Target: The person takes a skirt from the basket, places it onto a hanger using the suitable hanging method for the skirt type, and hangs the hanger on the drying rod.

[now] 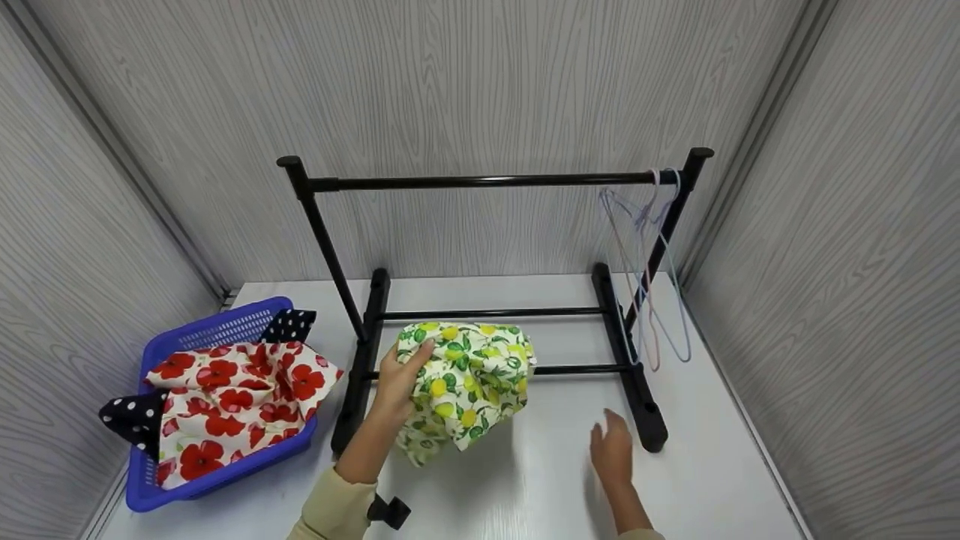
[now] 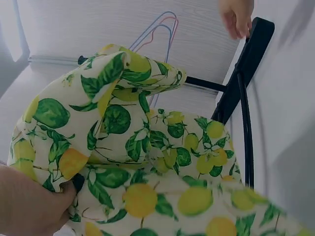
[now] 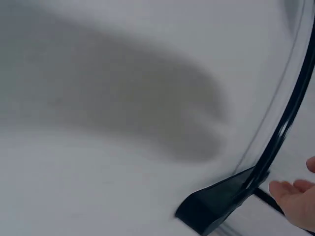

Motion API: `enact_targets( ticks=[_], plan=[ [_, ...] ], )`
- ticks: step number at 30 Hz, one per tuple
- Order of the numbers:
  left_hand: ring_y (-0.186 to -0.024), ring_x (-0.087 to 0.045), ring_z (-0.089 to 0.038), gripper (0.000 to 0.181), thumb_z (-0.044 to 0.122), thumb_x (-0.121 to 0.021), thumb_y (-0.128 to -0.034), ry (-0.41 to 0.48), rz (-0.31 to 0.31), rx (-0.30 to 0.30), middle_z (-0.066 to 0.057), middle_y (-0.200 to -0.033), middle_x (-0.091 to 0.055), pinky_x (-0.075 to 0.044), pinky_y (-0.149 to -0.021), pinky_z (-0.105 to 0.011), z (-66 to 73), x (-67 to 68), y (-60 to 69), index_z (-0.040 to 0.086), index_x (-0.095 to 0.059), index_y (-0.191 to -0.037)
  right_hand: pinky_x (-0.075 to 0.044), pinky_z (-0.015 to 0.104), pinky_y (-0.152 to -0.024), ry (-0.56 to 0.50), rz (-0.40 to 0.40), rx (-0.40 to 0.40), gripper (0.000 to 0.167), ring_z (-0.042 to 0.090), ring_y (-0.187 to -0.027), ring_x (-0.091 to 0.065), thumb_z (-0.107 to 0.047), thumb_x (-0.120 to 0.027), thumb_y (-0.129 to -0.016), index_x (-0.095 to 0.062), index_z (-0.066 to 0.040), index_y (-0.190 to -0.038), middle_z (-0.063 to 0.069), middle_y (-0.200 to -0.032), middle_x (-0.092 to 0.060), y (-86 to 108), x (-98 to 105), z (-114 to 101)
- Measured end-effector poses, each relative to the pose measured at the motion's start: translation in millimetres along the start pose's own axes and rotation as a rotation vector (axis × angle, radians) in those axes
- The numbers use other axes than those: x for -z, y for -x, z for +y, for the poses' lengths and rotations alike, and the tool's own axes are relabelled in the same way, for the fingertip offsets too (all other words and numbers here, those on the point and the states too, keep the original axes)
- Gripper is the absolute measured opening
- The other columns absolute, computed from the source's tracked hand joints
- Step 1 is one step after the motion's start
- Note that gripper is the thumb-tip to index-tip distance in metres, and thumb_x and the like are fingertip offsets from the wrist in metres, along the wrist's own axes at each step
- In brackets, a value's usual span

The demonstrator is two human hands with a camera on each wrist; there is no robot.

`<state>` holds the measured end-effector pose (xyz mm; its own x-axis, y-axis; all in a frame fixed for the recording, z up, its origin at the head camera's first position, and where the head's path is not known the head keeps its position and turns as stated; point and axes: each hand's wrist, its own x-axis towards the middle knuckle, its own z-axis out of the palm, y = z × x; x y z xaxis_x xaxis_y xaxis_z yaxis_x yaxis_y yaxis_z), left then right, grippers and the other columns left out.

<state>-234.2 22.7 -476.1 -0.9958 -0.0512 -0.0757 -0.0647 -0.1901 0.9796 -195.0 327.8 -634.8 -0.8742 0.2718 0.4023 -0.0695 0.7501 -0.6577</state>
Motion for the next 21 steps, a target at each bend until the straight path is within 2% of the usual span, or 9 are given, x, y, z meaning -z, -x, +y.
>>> enact_targets(
  ticks=[2, 4, 7, 10, 13, 16, 18, 20, 21],
  plan=[
    [-0.123, -0.044, -0.034, 0.059, 0.028, -0.057, -0.0914, 0.049, -0.009, 0.043, -0.021, -0.136, -0.04, -0.039, -0.102, -0.044, -3.1, -2.5, -2.1, -0.001, -0.035, -0.138, -0.051, 0.049, -0.078, -0.066, -0.109, 0.041, 0.024, 0.044, -0.091, -0.061, 0.008, -0.059, -0.081, -0.06, 0.017, -0.104, 0.033, -0.099, -0.063, 2.8, -9, -21],
    [-0.123, -0.044, -0.035, 0.058, 0.028, -0.055, -0.0925, 0.091, -0.016, 0.084, -0.022, -0.136, -0.04, -0.039, -0.102, -0.043, -6.6, -5.0, -4.1, -0.001, -0.035, -0.138, -0.053, 0.043, -0.077, -0.158, -0.267, 0.027, 0.022, 0.038, -0.091, -0.064, 0.002, -0.06, -0.084, -0.063, 0.011, -0.104, 0.026, -0.101, -0.066, 5.4, -15, -43],
    [-0.129, -0.036, -0.038, 0.059, 0.026, -0.051, -0.0946, 0.151, -0.019, 0.159, -0.025, -0.141, -0.032, -0.033, -0.106, -0.046, -10.7, -7.0, -4.4, -0.004, -0.028, -0.14, -0.052, 0.039, -0.084, -0.307, -0.482, -0.001, 0.028, 0.035, -0.101, -0.062, -0.007, -0.062, -0.086, -0.062, 0.006, -0.11, 0.023, -0.109, -0.064, 8.4, -23, -74],
    [-0.136, -0.023, -0.042, 0.063, 0.023, -0.046, -0.0967, 0.182, -0.012, 0.214, -0.028, -0.147, -0.019, -0.025, -0.11, -0.052, -14.8, -6.3, -4.2, -0.005, -0.016, -0.145, -0.051, 0.038, -0.088, -0.42, -0.588, 0.012, 0.038, 0.029, -0.106, -0.061, -0.012, -0.065, -0.085, -0.057, 0.007, -0.117, 0.023, -0.115, -0.062, 9.3, -29, -100],
    [-0.139, -0.007, -0.045, 0.072, 0.025, -0.044, -0.0975, 0.179, 0.025, 0.265, -0.028, -0.152, 0.0, -0.016, -0.111, -0.057, -25.1, -3.9, -7.5, -0.003, 0.001, -0.147, -0.051, 0.033, -0.087, -0.52, -0.578, -0.013, 0.046, 0.012, -0.104, -0.062, -0.011, -0.066, -0.084, -0.052, 0.009, -0.123, 0.025, -0.119, -0.059, 9.4, -32, -119],
    [-0.141, 0.0, -0.042, 0.084, 0.032, -0.048, -0.0956, 0.202, 0.052, 0.295, -0.025, -0.153, 0.009, -0.015, -0.112, -0.057, -51.0, 1.9, -20.9, 0.002, 0.012, -0.147, -0.051, 0.024, -0.084, -0.599, -0.506, -0.085, 0.046, -0.001, -0.097, -0.06, -0.009, -0.065, -0.085, -0.05, 0.01, -0.124, 0.026, -0.12, -0.058, 7.7, -35, -132],
    [-0.141, -0.006, -0.04, 0.094, 0.04, -0.052, -0.0926, 0.229, 0.027, 0.279, -0.026, -0.152, 0.012, -0.022, -0.111, -0.053, -88.8, 10.8, -42.6, 0.004, 0.017, -0.146, -0.05, 0.02, -0.082, -0.648, -0.441, -0.141, 0.043, -0.005, -0.094, -0.059, -0.009, -0.064, -0.085, -0.052, 0.009, -0.122, 0.023, -0.118, -0.059, 5.3, -37, -139],
    [-0.138, -0.017, -0.038, 0.098, 0.044, -0.054, -0.0905, 0.262, 0.012, 0.272, -0.027, -0.151, 0.006, -0.029, -0.107, -0.049, -110.0, 16.9, -54.6, 0.005, 0.017, -0.146, -0.049, 0.018, -0.081, -0.691, -0.382, -0.177, 0.04, -0.004, -0.093, -0.058, -0.009, -0.064, -0.086, -0.054, 0.009, -0.12, 0.017, -0.116, -0.062, 2.1, -38, -145],
    [-0.134, -0.024, -0.036, 0.097, 0.043, -0.054, -0.0907, 0.276, 0.007, 0.272, -0.027, -0.151, 0.003, -0.033, -0.104, -0.046, -113.1, 18.3, -56.0, 0.005, 0.016, -0.146, -0.049, 0.018, -0.081, -0.712, -0.36, -0.185, 0.039, -0.004, -0.093, -0.058, -0.01, -0.064, -0.086, -0.054, 0.009, -0.119, 0.012, -0.113, -0.063, 0.3, -39, -148]
  ],
)
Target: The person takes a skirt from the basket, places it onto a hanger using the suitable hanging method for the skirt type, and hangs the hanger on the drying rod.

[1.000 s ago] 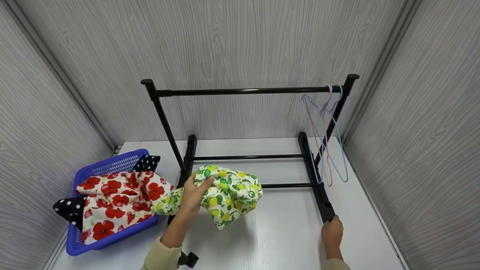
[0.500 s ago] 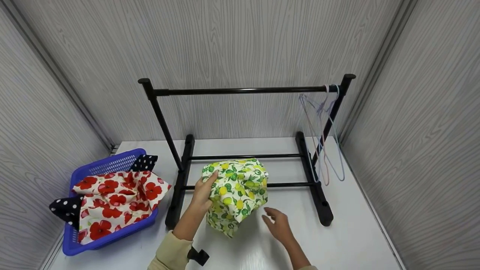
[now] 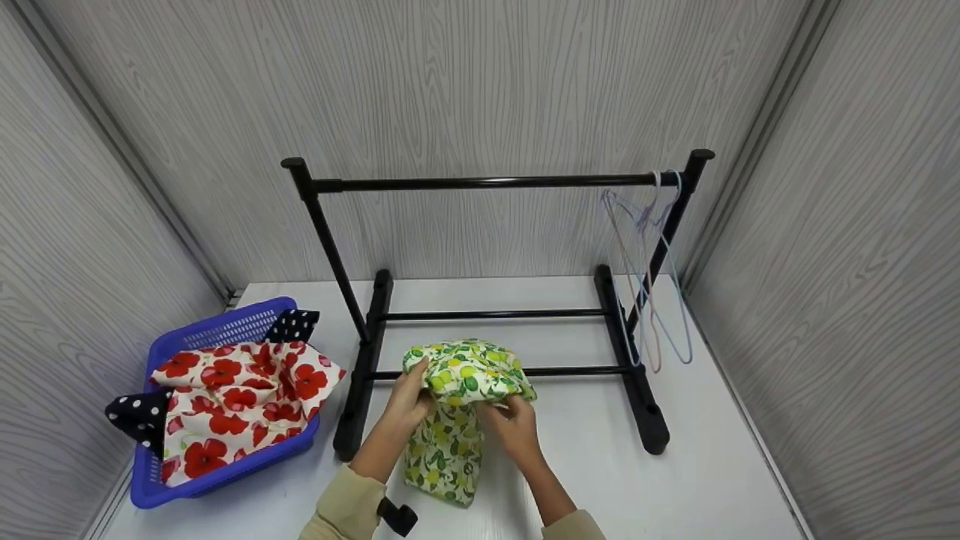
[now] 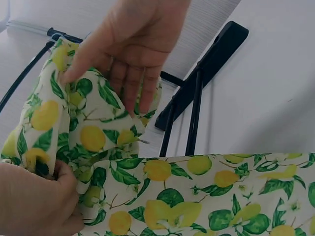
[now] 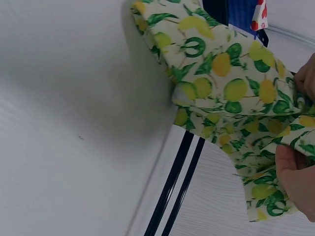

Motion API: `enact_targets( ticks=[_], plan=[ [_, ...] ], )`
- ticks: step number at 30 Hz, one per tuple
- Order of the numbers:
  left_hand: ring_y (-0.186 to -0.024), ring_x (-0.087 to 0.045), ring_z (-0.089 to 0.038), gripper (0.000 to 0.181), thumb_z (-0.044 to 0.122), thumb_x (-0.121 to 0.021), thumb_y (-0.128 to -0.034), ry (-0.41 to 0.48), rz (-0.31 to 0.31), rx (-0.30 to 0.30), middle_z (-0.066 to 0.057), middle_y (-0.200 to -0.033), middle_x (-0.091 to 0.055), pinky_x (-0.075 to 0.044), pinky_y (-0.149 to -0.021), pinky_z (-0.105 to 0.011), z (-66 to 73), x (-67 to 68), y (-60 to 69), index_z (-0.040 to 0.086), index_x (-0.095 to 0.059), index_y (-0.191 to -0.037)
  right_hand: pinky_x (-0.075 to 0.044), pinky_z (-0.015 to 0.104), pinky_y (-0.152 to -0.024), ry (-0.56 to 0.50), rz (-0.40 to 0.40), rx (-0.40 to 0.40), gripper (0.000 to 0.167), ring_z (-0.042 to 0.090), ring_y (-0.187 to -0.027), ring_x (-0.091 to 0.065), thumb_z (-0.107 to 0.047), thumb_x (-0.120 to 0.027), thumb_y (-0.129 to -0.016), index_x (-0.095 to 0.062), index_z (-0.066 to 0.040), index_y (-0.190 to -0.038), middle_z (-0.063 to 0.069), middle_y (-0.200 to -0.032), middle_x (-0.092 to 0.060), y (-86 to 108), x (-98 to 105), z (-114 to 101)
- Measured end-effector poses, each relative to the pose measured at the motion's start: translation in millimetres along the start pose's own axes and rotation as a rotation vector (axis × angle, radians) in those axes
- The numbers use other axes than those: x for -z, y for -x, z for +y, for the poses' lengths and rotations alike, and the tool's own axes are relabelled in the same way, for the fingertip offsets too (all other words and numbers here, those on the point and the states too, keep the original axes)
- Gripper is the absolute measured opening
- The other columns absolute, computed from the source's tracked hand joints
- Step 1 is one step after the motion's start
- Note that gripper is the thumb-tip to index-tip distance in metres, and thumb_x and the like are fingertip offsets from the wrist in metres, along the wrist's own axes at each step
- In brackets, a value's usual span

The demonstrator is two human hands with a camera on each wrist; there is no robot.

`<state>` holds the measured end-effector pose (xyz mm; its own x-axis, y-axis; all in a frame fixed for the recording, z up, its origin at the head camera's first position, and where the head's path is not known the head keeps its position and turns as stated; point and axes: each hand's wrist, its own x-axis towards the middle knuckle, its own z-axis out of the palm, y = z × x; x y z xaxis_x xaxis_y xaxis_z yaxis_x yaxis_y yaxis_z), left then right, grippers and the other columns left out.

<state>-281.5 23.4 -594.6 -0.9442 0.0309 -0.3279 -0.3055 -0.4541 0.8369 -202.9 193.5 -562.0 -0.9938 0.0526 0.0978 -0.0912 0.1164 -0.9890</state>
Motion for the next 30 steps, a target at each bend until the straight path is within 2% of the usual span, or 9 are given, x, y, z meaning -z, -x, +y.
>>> enact_targets(
  ticks=[2, 6, 9, 14, 17, 21, 24, 27, 30],
  plan=[
    [-0.125, -0.035, -0.035, 0.091, 0.041, -0.049, -0.0934, 0.022, -0.01, 0.014, -0.03, -0.147, -0.006, -0.039, -0.097, -0.042, 1.9, 1.9, 3.5, 0.003, 0.015, -0.146, -0.049, 0.019, -0.081, -0.041, 0.024, 0.004, 0.035, -0.001, -0.092, -0.059, -0.009, -0.062, -0.087, -0.056, 0.01, -0.116, 0.002, -0.106, -0.064, -2.5, -3, -4],
    [-0.106, -0.047, -0.029, 0.071, 0.026, -0.04, -0.0983, 0.059, 0.028, 0.084, -0.03, -0.133, -0.026, -0.043, -0.089, -0.037, 42.8, -14.6, 50.0, -0.003, 0.004, -0.145, -0.052, 0.024, -0.08, -0.114, 0.014, 0.016, 0.028, 0.004, -0.084, -0.064, -0.006, -0.057, -0.09, -0.056, 0.016, -0.108, -0.005, -0.094, -0.065, -7.2, -8, -10],
    [-0.099, -0.051, -0.028, 0.063, 0.025, -0.038, -0.0984, 0.053, 0.048, 0.117, -0.028, -0.124, -0.034, -0.046, -0.086, -0.036, 58.2, -16.9, 67.5, -0.005, -0.006, -0.144, -0.054, 0.026, -0.077, -0.136, 0.017, 0.006, 0.025, 0.006, -0.078, -0.066, -0.003, -0.053, -0.092, -0.057, 0.018, -0.105, 0.002, -0.091, -0.067, -9.8, -10, -15],
    [-0.08, -0.06, -0.02, 0.049, 0.035, -0.04, -0.0972, -0.01, 0.074, 0.083, -0.012, -0.099, -0.053, -0.052, -0.07, -0.028, 50.1, -8.3, 60.6, 0.001, -0.031, -0.131, -0.055, 0.028, -0.074, -0.107, 0.05, -0.063, 0.027, 0.007, -0.072, -0.066, -0.009, -0.052, -0.093, -0.059, 0.015, -0.105, 0.004, -0.084, -0.068, -15.4, -7, -27],
    [-0.064, -0.058, -0.013, 0.042, 0.038, -0.041, -0.0968, -0.048, 0.081, 0.065, -0.003, -0.08, -0.055, -0.048, -0.057, -0.024, 44.5, -2.6, 52.4, 0.004, -0.037, -0.121, -0.054, 0.025, -0.072, -0.093, 0.056, -0.071, 0.027, 0.006, -0.072, -0.065, -0.011, -0.054, -0.093, -0.06, 0.013, -0.103, -0.003, -0.079, -0.067, -19.3, -5, -34],
    [-0.072, -0.06, -0.019, 0.049, 0.04, -0.038, -0.0974, -0.152, 0.13, 0.032, -0.01, -0.09, -0.057, -0.049, -0.063, -0.03, 44.2, 0.5, 52.1, 0.002, -0.035, -0.128, -0.052, 0.023, -0.068, -0.084, 0.054, -0.048, 0.023, 0.005, -0.068, -0.062, -0.01, -0.053, -0.093, -0.062, 0.011, -0.094, -0.008, -0.071, -0.064, -22.7, 0, -44],
    [-0.105, -0.056, -0.032, 0.055, 0.035, -0.035, -0.0988, -0.287, 0.197, -0.052, -0.025, -0.122, -0.048, -0.046, -0.086, -0.042, 41.8, -0.3, 52.4, -0.001, -0.027, -0.139, -0.05, 0.024, -0.065, -0.077, 0.068, -0.037, 0.02, 0.005, -0.063, -0.057, -0.01, -0.052, -0.093, -0.062, 0.005, -0.083, -0.009, -0.065, -0.06, -25.4, 4, -54],
    [-0.124, -0.039, -0.04, 0.052, 0.018, -0.036, -0.0976, -0.422, 0.254, -0.216, -0.03, -0.139, -0.031, -0.036, -0.098, -0.05, 39.1, -4.3, 55.0, -0.005, -0.021, -0.142, -0.047, 0.023, -0.063, -0.091, 0.079, -0.029, 0.023, 0.005, -0.061, -0.053, -0.01, -0.05, -0.094, -0.059, -0.003, -0.073, -0.008, -0.061, -0.055, -28.7, 8, -63],
    [-0.127, -0.036, -0.042, 0.054, -0.001, -0.043, -0.0883, -0.607, 0.255, -0.412, -0.028, -0.137, -0.032, -0.034, -0.099, -0.054, 38.7, -11.0, 60.6, -0.003, -0.029, -0.141, -0.047, 0.021, -0.064, -0.14, 0.056, -0.024, 0.026, 0.004, -0.063, -0.052, -0.011, -0.047, -0.096, -0.053, -0.009, -0.07, -0.009, -0.063, -0.052, -31.4, 10, -71]
  ],
)
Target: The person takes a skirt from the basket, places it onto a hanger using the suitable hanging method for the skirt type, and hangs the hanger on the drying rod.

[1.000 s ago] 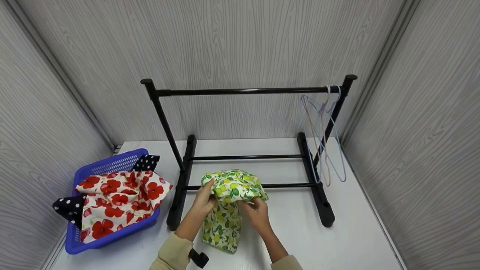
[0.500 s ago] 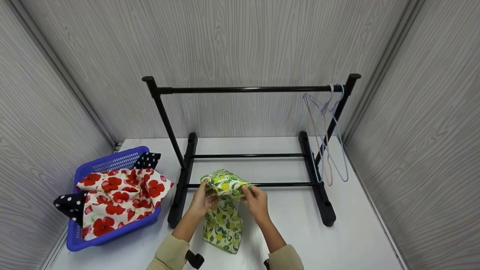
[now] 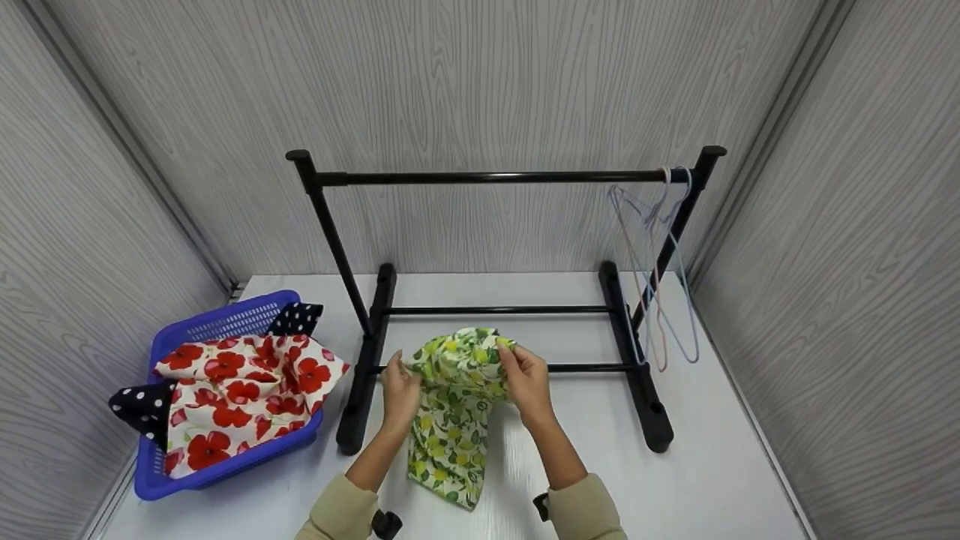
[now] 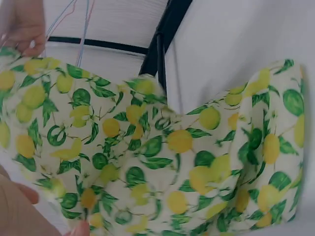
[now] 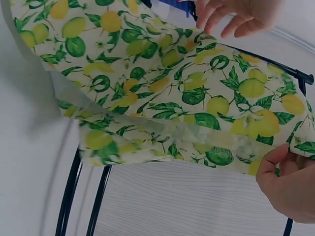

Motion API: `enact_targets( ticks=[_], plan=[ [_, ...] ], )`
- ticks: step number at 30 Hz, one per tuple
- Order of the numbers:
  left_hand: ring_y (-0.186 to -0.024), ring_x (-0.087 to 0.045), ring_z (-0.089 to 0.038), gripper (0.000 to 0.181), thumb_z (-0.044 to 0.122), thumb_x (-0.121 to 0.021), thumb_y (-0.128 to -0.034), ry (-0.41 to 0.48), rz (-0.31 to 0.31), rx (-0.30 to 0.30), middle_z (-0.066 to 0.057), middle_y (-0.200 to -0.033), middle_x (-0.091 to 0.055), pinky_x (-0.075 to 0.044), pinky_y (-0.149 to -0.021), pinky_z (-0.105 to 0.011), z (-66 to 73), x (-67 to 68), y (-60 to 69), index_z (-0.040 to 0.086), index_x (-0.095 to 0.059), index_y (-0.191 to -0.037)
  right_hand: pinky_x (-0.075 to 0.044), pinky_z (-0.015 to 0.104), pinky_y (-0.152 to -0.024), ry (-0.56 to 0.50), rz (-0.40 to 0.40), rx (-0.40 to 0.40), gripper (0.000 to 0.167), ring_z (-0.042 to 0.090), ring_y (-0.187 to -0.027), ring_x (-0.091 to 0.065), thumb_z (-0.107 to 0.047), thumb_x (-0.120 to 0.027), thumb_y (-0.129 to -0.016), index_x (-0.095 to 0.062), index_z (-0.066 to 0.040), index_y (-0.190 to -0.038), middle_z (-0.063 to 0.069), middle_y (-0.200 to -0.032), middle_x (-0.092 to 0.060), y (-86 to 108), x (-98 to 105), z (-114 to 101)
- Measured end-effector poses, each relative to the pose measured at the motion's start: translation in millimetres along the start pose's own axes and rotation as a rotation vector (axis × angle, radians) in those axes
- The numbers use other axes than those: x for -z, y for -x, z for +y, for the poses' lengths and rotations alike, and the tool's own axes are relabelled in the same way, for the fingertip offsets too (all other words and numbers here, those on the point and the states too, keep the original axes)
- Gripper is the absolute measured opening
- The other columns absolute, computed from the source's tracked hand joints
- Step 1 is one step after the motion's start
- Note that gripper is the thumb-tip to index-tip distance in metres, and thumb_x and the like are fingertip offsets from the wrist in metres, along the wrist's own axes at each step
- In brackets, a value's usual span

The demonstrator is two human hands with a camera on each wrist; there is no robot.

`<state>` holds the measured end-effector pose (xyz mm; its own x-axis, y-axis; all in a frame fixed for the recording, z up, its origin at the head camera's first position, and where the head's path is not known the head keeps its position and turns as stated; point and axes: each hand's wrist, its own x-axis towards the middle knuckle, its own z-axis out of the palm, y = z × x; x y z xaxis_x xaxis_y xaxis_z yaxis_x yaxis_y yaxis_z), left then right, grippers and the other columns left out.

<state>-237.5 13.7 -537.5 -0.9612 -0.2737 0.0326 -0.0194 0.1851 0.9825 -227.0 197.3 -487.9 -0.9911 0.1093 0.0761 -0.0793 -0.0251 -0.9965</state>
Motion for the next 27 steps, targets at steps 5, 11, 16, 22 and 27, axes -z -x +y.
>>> enact_targets(
  ticks=[5, 11, 16, 22, 27],
  plan=[
    [-0.133, -0.029, -0.041, 0.057, 0.003, -0.059, -0.0849, -0.294, -0.189, -0.426, -0.021, -0.147, -0.028, -0.033, -0.1, -0.058, 15.4, -2.6, 5.7, 0.005, -0.039, -0.138, -0.048, 0.023, -0.065, -0.051, -0.068, 0.0, 0.027, 0.004, -0.068, -0.053, -0.013, -0.044, -0.098, -0.05, -0.011, -0.072, -0.008, -0.067, -0.052, -2.2, 3, -6],
    [-0.133, -0.033, -0.035, 0.065, 0.034, -0.065, -0.0842, -0.345, -0.46, -0.638, -0.012, -0.144, -0.04, -0.029, -0.104, -0.058, 34.5, -4.7, 2.3, 0.009, -0.041, -0.139, -0.049, 0.024, -0.072, -0.091, -0.223, 0.004, 0.03, 0.004, -0.075, -0.06, -0.024, -0.037, -0.101, -0.062, -0.013, -0.087, -0.011, -0.077, -0.065, 2.2, 8, -12],
    [-0.116, -0.055, -0.024, 0.049, 0.031, -0.062, -0.0857, -0.353, -0.441, -0.635, -0.009, -0.124, -0.06, -0.043, -0.097, -0.042, 39.4, -9.7, -1.7, 0.008, -0.053, -0.128, -0.049, 0.027, -0.081, -0.091, -0.343, 0.003, 0.039, 0.006, -0.086, -0.064, -0.03, -0.032, -0.102, -0.061, -0.005, -0.11, -0.011, -0.089, -0.071, 5.6, 12, -16],
    [-0.085, -0.066, -0.017, 0.023, 0.024, -0.06, -0.0882, -0.305, -0.311, -0.643, -0.006, -0.097, -0.068, -0.052, -0.074, -0.027, 36.5, -10.4, -7.1, 0.007, -0.064, -0.103, -0.053, 0.027, -0.073, -0.048, -0.116, 0.06, 0.035, 0.009, -0.079, -0.067, -0.019, -0.047, -0.097, -0.059, 0.009, -0.114, -0.007, -0.084, -0.071, 4.4, 10, -9],
    [-0.082, -0.066, -0.019, 0.017, 0.013, -0.058, -0.0896, -0.164, -0.298, -0.536, -0.01, -0.097, -0.065, -0.053, -0.068, -0.024, 33.3, -7.9, -6.4, 0.004, -0.062, -0.104, -0.049, 0.026, -0.078, 0.189, -0.043, 0.185, 0.04, 0.016, -0.091, -0.061, -0.008, -0.06, -0.088, -0.051, 0.007, -0.125, 0.01, -0.108, -0.066, 2.4, 11, 16]
  ],
)
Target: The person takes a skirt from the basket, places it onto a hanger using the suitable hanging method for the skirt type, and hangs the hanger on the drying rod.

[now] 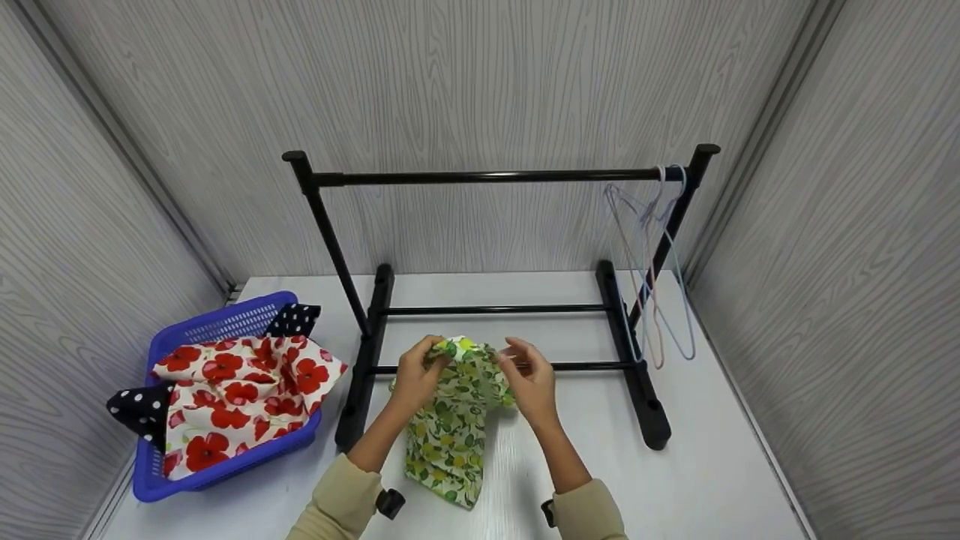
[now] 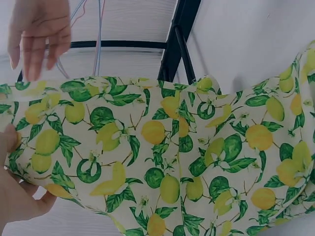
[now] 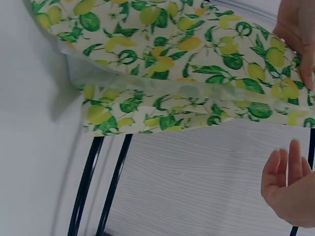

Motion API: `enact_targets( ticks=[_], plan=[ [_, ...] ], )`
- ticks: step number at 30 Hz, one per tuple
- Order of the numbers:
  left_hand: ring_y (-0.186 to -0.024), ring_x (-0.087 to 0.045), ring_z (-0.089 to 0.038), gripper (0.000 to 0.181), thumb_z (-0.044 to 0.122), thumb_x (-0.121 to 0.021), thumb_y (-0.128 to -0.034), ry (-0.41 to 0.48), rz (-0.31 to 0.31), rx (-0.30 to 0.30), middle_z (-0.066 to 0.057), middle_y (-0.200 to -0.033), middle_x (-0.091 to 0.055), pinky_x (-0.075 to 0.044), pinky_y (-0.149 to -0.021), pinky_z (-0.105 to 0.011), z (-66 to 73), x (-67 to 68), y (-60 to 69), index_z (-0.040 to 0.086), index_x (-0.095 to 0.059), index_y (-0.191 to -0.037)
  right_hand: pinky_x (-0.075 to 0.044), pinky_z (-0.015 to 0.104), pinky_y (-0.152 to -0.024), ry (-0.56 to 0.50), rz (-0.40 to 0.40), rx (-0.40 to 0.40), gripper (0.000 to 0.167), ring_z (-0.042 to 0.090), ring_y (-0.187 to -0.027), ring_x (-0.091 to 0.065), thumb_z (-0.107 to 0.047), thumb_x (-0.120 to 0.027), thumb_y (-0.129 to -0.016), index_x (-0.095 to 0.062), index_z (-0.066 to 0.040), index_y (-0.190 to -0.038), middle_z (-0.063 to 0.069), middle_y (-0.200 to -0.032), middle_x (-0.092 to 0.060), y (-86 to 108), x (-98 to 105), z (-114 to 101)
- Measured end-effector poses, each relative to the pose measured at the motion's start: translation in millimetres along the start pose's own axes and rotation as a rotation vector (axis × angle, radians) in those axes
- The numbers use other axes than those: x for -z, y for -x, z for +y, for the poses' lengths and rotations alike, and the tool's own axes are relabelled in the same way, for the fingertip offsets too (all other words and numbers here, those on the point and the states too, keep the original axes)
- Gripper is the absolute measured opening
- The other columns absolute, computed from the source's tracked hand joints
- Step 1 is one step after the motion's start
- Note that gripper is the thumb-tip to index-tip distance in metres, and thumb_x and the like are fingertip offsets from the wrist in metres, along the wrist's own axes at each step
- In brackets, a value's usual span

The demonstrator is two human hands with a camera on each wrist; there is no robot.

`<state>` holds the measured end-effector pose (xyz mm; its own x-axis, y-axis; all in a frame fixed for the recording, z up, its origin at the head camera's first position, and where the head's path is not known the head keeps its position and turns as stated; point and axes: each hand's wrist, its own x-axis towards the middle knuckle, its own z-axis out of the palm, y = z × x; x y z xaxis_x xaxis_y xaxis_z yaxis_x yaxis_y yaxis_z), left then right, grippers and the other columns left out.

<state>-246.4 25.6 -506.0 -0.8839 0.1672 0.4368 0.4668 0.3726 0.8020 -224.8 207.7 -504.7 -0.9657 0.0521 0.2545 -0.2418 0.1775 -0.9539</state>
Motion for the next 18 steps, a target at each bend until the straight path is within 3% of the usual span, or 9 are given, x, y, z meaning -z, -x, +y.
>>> enact_targets(
  ticks=[2, 4, 6, 8, 9, 11, 13, 16, 18],
  plan=[
    [-0.082, -0.066, -0.02, 0.017, 0.01, -0.058, -0.0899, 0.041, -0.027, -0.014, -0.012, -0.099, -0.065, -0.053, -0.069, -0.023, 0.2, -0.7, 2.2, 0.001, -0.062, -0.105, -0.047, 0.034, -0.086, 0.104, -0.1, 0.045, 0.06, 0.023, -0.106, -0.056, -0.004, -0.066, -0.082, -0.041, 0.003, -0.135, 0.019, -0.127, -0.054, 2.9, -4, 12],
    [-0.082, -0.065, -0.021, 0.018, 0.008, -0.057, -0.0903, 0.075, -0.102, -0.049, -0.014, -0.099, -0.065, -0.052, -0.068, -0.022, 1.1, -2.0, 5.0, 0.0, -0.062, -0.106, -0.045, 0.042, -0.093, 0.173, -0.225, 0.072, 0.073, 0.032, -0.117, -0.051, -0.003, -0.068, -0.08, -0.031, 0.001, -0.142, 0.023, -0.137, -0.045, 5.9, -9, 23],
    [-0.085, -0.064, -0.022, 0.021, 0.01, -0.059, -0.0899, 0.128, -0.202, -0.064, -0.014, -0.103, -0.065, -0.053, -0.07, -0.023, 0.4, -3.3, 8.2, 0.001, -0.063, -0.109, -0.044, 0.045, -0.095, 0.167, -0.29, 0.043, 0.067, 0.037, -0.119, -0.049, -0.002, -0.065, -0.083, -0.032, 0.004, -0.141, 0.026, -0.136, -0.044, 9.5, -15, 34],
    [-0.094, -0.062, -0.024, 0.025, 0.014, -0.06, -0.0897, 0.197, -0.27, -0.024, -0.014, -0.109, -0.064, -0.053, -0.076, -0.027, -4.4, -4.1, 11.6, 0.003, -0.063, -0.112, -0.047, 0.039, -0.094, 0.189, -0.271, -0.008, 0.053, 0.033, -0.116, -0.054, -0.003, -0.06, -0.087, -0.04, 0.005, -0.135, 0.024, -0.129, -0.052, 12.5, -19, 43],
    [-0.1, -0.06, -0.026, 0.027, 0.016, -0.059, -0.0901, 0.229, -0.274, 0.015, -0.014, -0.112, -0.063, -0.051, -0.081, -0.03, -8.9, -4.1, 13.4, 0.003, -0.062, -0.114, -0.048, 0.036, -0.091, 0.206, -0.242, -0.037, 0.046, 0.03, -0.113, -0.056, -0.004, -0.059, -0.088, -0.045, 0.005, -0.131, 0.022, -0.125, -0.055, 14.1, -20, 46],
    [-0.108, -0.056, -0.029, 0.03, 0.02, -0.058, -0.0913, 0.266, -0.197, 0.124, -0.014, -0.117, -0.06, -0.049, -0.088, -0.036, -21.9, -3.4, 17.3, 0.004, -0.061, -0.116, -0.05, 0.031, -0.087, 0.23, -0.183, -0.086, 0.037, 0.025, -0.108, -0.059, -0.005, -0.058, -0.089, -0.052, 0.005, -0.124, 0.02, -0.119, -0.059, 17.6, -20, 51],
    [-0.113, -0.052, -0.033, 0.031, 0.02, -0.055, -0.0933, 0.239, -0.046, 0.247, -0.017, -0.12, -0.057, -0.046, -0.093, -0.042, -39.8, -2.3, 21.5, 0.002, -0.059, -0.118, -0.049, 0.03, -0.087, 0.247, -0.147, -0.109, 0.036, 0.02, -0.105, -0.059, -0.006, -0.061, -0.087, -0.055, 0.004, -0.122, 0.018, -0.118, -0.06, 20.1, -17, 54],
    [-0.114, -0.051, -0.038, 0.033, 0.018, -0.052, -0.0941, 0.102, 0.152, 0.446, -0.022, -0.121, -0.055, -0.043, -0.093, -0.049, -69.6, -0.8, 30.7, -0.003, -0.055, -0.119, -0.049, 0.031, -0.089, 0.234, -0.171, -0.088, 0.039, 0.01, -0.103, -0.059, -0.003, -0.064, -0.084, -0.055, 0.006, -0.121, 0.021, -0.117, -0.06, 25.6, -11, 49],
    [-0.114, -0.049, -0.042, 0.037, 0.019, -0.054, -0.0929, -0.002, 0.196, 0.597, -0.025, -0.122, -0.053, -0.04, -0.093, -0.052, -87.9, -1.1, 37.2, -0.004, -0.052, -0.122, -0.049, 0.029, -0.088, 0.237, -0.231, -0.056, 0.038, 0.0, -0.099, -0.057, -0.002, -0.065, -0.083, -0.056, 0.009, -0.118, 0.023, -0.114, -0.061, 30.4, -7, 42]
  ],
)
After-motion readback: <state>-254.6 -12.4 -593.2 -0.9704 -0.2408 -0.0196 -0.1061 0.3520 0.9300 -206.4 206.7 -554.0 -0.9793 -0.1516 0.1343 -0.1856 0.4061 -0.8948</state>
